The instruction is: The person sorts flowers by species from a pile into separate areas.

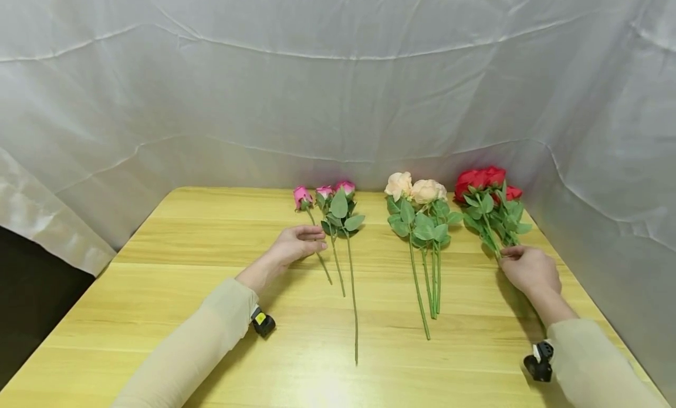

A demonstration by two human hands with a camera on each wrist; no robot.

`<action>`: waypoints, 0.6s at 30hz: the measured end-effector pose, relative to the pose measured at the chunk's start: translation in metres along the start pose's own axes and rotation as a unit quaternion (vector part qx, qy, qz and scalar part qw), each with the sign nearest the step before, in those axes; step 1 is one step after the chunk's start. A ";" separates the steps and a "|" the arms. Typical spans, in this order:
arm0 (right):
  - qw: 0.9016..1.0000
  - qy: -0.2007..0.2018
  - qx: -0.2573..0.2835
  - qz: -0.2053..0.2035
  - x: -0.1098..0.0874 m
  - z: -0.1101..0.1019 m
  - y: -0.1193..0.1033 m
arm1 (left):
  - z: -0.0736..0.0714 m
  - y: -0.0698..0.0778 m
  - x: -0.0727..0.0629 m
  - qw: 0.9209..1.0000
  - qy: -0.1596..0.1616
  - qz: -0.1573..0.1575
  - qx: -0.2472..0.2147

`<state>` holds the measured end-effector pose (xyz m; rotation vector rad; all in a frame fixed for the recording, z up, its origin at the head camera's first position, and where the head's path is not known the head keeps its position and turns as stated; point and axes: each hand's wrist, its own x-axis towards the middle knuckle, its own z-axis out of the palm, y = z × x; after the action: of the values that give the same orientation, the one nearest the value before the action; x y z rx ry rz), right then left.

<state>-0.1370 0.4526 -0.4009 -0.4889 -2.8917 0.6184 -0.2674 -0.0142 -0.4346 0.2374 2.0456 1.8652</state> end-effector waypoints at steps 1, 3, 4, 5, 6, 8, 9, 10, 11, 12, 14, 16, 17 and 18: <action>1.000 -0.001 0.000 0.002 -0.001 0.000 0.000 | 0.000 0.000 0.000 1.000 0.000 0.000 0.001; 1.000 0.001 -0.004 0.002 -0.002 0.000 -0.002 | 0.000 0.000 0.000 1.000 0.000 0.000 0.000; 1.000 0.003 -0.007 0.002 -0.002 0.000 -0.002 | 0.000 -0.001 0.000 1.000 0.000 0.000 0.000; 1.000 0.005 -0.009 0.002 -0.003 0.001 -0.003 | 0.000 -0.001 0.000 1.000 0.000 0.000 0.000; 1.000 0.008 -0.009 0.002 -0.003 0.001 -0.003 | 0.000 -0.001 0.000 1.000 0.000 0.000 0.001; 1.000 0.020 -0.012 0.001 -0.005 0.000 -0.004 | 0.001 -0.001 -0.001 1.000 -0.001 -0.001 0.001; 1.000 0.027 -0.012 0.003 -0.005 -0.001 -0.004 | 0.001 -0.001 -0.001 1.000 -0.001 -0.002 0.001; 0.999 0.035 -0.014 0.003 -0.006 -0.002 -0.005 | 0.001 -0.001 -0.001 1.000 -0.001 -0.002 0.000; 0.999 0.044 -0.014 0.006 -0.006 -0.004 -0.005 | 0.001 -0.001 -0.001 1.000 -0.001 -0.003 -0.001; 0.998 0.052 -0.015 0.010 -0.006 -0.006 -0.005 | 0.001 -0.001 -0.001 1.000 -0.001 -0.003 -0.001; 0.998 0.062 -0.021 0.021 -0.006 -0.010 -0.003 | 0.001 0.000 -0.001 1.000 0.000 -0.004 -0.002; 0.997 0.062 -0.032 0.031 -0.006 -0.013 0.000 | 0.001 0.001 -0.001 1.000 0.000 -0.004 -0.002; 0.997 0.055 -0.039 0.036 -0.006 -0.015 0.002 | 0.001 0.001 -0.001 1.000 0.000 -0.004 -0.002; 0.997 0.046 -0.047 0.037 -0.006 -0.016 0.004 | 0.001 0.001 -0.001 1.000 0.000 -0.004 -0.001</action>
<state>-0.1274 0.4598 -0.3887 -0.6213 -2.8361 0.4575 -0.2665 -0.0135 -0.4335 0.2281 2.0407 1.8631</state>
